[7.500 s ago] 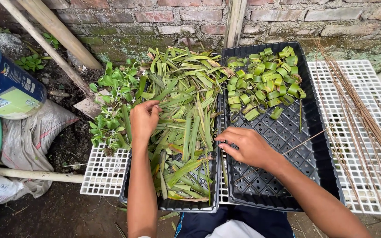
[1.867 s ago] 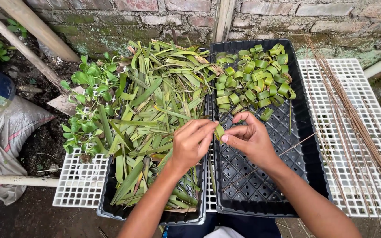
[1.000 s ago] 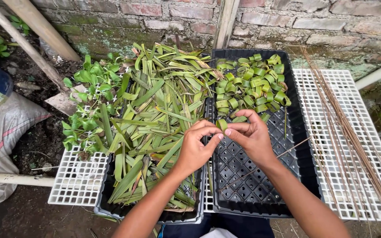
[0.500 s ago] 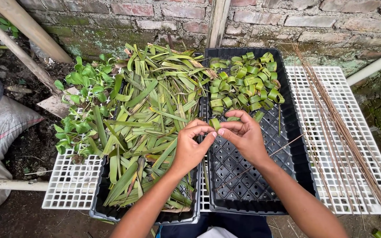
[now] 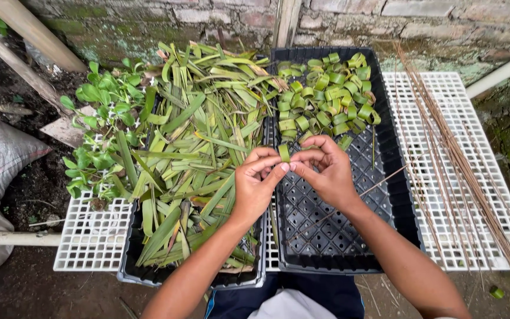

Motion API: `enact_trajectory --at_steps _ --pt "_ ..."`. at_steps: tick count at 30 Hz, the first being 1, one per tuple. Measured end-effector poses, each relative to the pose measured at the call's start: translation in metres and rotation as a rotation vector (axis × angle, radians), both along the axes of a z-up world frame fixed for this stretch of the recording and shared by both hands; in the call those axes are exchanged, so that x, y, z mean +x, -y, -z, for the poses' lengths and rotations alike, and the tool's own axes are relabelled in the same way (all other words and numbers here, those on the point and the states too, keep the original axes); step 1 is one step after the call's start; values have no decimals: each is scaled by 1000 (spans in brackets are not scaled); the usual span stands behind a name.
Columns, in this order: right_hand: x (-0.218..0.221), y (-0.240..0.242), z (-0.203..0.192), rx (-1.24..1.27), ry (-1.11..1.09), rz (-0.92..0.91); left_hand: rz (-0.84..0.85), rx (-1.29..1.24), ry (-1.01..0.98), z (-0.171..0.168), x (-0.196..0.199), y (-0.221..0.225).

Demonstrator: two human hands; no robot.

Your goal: A person is preparing leaf skewers by folding long green leaves and threading them onto thin wooden sticks.

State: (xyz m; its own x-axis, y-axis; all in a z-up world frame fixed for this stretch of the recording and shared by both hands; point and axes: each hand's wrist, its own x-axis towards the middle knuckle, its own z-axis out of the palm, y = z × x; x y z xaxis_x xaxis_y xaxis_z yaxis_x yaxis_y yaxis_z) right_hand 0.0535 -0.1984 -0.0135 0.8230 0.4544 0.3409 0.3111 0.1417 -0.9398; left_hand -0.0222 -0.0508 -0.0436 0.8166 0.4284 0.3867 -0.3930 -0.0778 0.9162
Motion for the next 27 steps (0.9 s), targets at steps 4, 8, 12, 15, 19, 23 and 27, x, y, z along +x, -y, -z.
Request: enact_trajectory --at_steps 4,8,12,15,19,23,27 --pt "10 4 16 4 -46 -63 -26 -7 -36 7 -1 -2" --pt "6 22 -20 -386 177 -257 -36 -89 -94 9 1 -6" --pt "-17 37 -13 -1140 438 -699 -36 -113 -123 -6 2 2" --pt "-26 46 26 -1161 599 -677 -21 -85 -159 1 2 7" --pt "-32 49 47 -1114 648 -636 -6 -70 -181 1 3 10" --pt "-31 53 42 -1168 651 -690 13 -74 -206 0 4 10" --pt "-24 52 -13 -1067 330 -723 31 -142 -181 12 3 2"
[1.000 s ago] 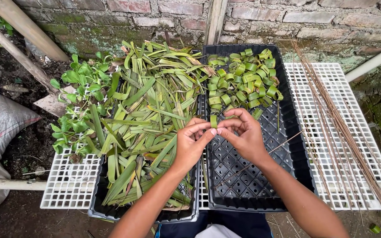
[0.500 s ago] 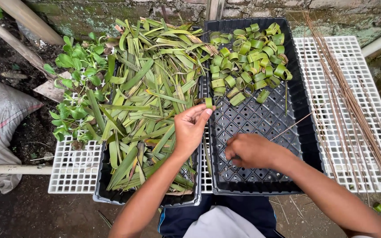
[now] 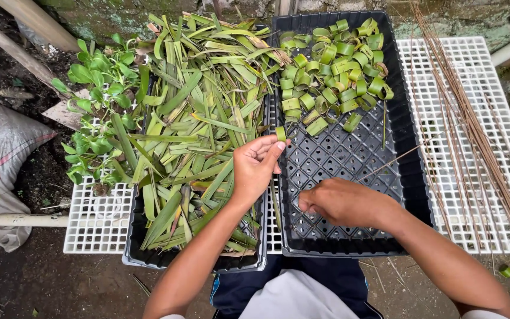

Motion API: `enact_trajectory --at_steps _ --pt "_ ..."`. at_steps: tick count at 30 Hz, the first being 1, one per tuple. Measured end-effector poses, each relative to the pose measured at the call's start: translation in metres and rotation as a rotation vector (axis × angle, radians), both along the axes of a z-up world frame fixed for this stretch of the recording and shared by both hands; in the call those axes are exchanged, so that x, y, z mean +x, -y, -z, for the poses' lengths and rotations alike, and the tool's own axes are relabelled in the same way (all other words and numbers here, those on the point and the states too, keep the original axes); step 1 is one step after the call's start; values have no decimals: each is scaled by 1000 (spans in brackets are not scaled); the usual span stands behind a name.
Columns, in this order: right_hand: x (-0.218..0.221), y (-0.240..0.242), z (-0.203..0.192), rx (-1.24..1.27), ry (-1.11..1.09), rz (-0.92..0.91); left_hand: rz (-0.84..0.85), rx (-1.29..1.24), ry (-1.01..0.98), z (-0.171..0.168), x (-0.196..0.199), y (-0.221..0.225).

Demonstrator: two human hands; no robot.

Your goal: A person is preparing leaf skewers by folding long green leaves and threading them onto thin wooden sticks.

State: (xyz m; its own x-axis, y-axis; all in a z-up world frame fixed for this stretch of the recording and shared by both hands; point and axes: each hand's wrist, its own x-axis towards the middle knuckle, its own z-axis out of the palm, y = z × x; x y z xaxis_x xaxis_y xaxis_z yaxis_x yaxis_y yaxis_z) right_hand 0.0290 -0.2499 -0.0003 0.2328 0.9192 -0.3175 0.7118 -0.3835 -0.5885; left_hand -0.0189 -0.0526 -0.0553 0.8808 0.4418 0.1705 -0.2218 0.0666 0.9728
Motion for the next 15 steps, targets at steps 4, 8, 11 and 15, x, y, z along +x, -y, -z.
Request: enact_trajectory --at_steps 4,8,11,15 --pt "12 -29 -62 251 40 24 -7 -53 27 -13 -4 -4" --pt "24 -45 -43 591 159 385 -28 -36 34 -4 -5 -8" --pt "26 -49 -26 720 225 468 -26 -30 48 1 -3 -7" --pt "21 -50 -16 778 208 519 -27 -30 73 -1 -6 -2"
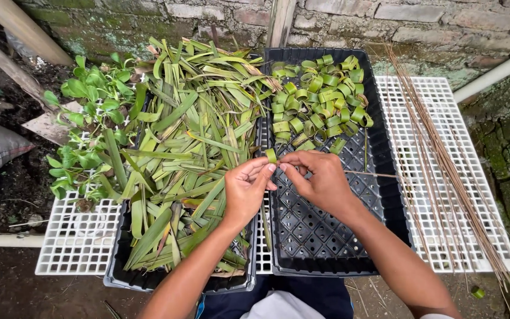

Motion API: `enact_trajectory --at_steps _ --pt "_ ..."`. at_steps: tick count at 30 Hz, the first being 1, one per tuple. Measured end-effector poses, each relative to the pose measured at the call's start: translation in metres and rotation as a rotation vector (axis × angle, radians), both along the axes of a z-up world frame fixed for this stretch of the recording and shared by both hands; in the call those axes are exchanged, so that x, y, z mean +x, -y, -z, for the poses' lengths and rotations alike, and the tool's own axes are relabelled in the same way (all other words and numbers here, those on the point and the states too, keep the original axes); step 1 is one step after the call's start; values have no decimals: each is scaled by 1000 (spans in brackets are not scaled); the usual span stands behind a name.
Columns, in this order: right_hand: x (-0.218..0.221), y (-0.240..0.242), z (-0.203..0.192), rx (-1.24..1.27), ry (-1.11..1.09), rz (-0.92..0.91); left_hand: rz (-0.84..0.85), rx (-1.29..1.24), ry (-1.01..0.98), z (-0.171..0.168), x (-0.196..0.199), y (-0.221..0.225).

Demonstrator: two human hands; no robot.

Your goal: A person is preparing leaf skewers by folding long green leaves and threading them onto thin wooden sticks.

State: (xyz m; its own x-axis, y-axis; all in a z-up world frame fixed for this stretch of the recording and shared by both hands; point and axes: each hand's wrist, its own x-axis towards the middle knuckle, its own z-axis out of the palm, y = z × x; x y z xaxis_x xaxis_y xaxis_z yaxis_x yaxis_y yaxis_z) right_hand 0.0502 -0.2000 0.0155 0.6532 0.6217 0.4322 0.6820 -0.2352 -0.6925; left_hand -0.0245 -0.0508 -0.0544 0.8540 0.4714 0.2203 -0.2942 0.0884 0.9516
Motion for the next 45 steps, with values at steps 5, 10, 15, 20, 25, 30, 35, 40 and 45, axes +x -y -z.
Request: enact_trajectory --at_steps 5,10,15,20,25,30,35,40,45 --pt "2 2 8 -44 -11 5 -19 25 11 2 -3 1" --pt "0 4 9 -27 -12 5 -53 84 75 -2 -5 4" --pt "-7 2 18 20 20 35 -108 281 148 -14 -7 2" --pt "-7 -1 28 49 45 44 -137 326 187 -4 -6 4" --pt "-4 -2 33 33 49 46 -127 294 237 1 -1 3" --pt "-13 0 26 88 -73 32 -121 346 238 6 -5 4" --pt "-6 -2 24 97 -84 1 -92 343 280 -14 -4 0" --pt "-8 2 31 105 -117 -1 -28 363 272 -9 -4 -6" --pt "-7 4 33 84 -145 7 9 388 267 -4 -2 -8"
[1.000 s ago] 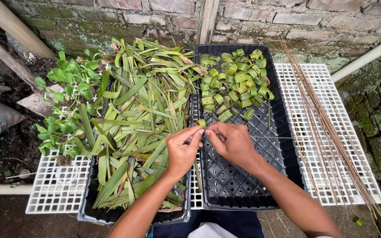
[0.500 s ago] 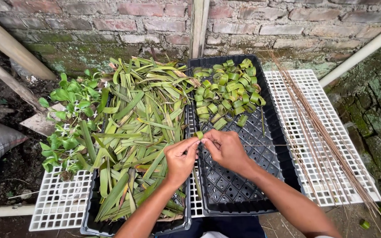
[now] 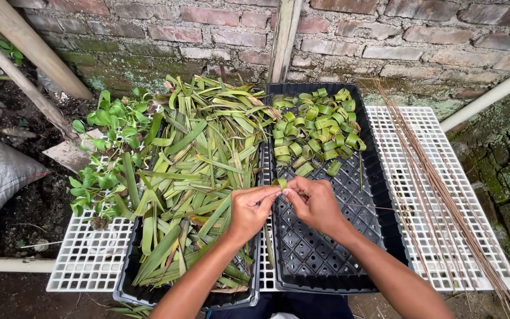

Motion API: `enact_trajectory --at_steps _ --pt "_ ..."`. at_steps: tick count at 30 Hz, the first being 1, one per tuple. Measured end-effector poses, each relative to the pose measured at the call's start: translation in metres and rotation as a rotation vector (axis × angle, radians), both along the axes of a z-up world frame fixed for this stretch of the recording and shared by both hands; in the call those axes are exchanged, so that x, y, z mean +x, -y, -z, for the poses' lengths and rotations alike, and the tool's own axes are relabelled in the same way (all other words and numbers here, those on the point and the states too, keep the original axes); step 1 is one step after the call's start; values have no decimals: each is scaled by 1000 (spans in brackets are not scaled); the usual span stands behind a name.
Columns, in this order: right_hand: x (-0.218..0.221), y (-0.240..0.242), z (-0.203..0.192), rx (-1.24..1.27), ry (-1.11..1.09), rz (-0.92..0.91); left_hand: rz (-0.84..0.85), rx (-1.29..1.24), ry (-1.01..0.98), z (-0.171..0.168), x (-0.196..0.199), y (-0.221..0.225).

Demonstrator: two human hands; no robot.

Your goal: A person is preparing leaf skewers by folding long green leaves and threading them onto thin wooden sticks.

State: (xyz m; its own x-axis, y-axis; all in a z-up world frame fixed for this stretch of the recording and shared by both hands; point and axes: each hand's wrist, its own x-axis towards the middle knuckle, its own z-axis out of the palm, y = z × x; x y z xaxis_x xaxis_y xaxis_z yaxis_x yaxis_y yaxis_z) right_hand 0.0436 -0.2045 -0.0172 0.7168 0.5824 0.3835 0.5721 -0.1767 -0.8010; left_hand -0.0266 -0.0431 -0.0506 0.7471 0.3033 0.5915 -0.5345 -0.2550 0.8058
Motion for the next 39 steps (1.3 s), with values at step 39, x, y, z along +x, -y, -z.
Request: enact_trajectory --at_steps 39 --pt "-9 3 -24 -60 86 44 -103 -31 64 -30 -9 17"
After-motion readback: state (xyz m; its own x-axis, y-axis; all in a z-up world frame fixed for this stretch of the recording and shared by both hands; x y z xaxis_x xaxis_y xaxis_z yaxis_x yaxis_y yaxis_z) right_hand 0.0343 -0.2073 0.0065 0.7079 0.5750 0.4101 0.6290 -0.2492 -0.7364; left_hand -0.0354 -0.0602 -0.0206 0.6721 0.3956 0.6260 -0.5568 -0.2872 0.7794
